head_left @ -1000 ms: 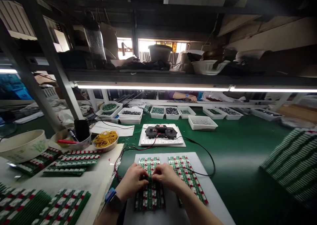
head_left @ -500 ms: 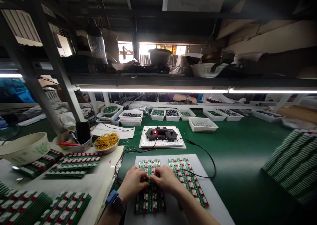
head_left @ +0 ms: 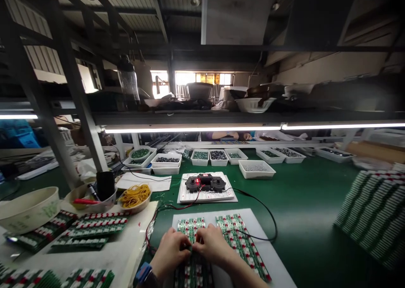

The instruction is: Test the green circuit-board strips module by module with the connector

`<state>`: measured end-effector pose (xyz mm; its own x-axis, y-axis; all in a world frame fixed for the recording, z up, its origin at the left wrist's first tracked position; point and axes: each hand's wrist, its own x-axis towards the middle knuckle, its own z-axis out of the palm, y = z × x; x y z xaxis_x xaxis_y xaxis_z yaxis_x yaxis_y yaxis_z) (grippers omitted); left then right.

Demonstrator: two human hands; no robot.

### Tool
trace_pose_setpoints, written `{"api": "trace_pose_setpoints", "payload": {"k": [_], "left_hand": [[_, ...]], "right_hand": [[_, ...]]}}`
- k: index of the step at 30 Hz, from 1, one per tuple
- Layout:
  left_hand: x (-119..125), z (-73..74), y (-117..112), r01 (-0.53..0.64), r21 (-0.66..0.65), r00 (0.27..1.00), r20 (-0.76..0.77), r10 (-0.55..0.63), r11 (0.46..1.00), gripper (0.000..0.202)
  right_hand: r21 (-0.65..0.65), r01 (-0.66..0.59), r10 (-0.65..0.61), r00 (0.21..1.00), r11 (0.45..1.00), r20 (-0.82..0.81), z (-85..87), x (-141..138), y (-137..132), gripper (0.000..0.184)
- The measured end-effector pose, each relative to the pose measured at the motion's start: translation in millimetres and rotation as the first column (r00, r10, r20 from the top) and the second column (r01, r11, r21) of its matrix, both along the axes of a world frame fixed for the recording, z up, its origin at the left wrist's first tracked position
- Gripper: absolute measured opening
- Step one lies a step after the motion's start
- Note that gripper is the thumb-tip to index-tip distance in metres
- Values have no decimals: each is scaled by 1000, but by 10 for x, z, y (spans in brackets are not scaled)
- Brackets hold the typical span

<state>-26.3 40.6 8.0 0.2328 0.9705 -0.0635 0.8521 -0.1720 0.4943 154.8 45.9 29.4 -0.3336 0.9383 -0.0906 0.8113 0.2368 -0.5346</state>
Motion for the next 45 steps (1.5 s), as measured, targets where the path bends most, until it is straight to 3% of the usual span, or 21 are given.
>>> {"api": "trace_pose_setpoints", "payload": {"k": [4, 12, 20, 23, 34, 38, 45], "left_hand": [[2, -25, -1, -37, -12, 999, -5, 36, 999, 24], [74, 85, -76, -41, 24, 995, -93, 43, 999, 23], [-14, -210, -130, -42, 168, 996, 81, 29, 985, 23], [-28, -204, -151, -7, 166, 998, 63, -4, 986, 21], [94, 44, -239, -13, 160, 1000, 9, 11, 987, 20], [75, 80, -251, -13, 206, 1000, 30, 7, 979, 19], [-24, 100, -260, 83, 173, 984, 139, -107, 981, 20]], "right_hand": [[7, 11, -11, 1000, 1000, -2, -29, 19, -33, 17], [74, 102, -93, 989, 992, -114, -306, -6, -52, 12], [97, 118, -104, 984, 988, -145, -362, -10, -85, 11], [100, 132, -116, 982, 986, -150, -346, -7, -98, 15], [29, 197, -190, 969, 980, -159, -219, -44, -118, 13], [45, 172, -160, 968, 984, -195, -183, -6, -143, 12], [11, 92, -87, 966, 996, -245, -100, 70, -183, 13]]}}
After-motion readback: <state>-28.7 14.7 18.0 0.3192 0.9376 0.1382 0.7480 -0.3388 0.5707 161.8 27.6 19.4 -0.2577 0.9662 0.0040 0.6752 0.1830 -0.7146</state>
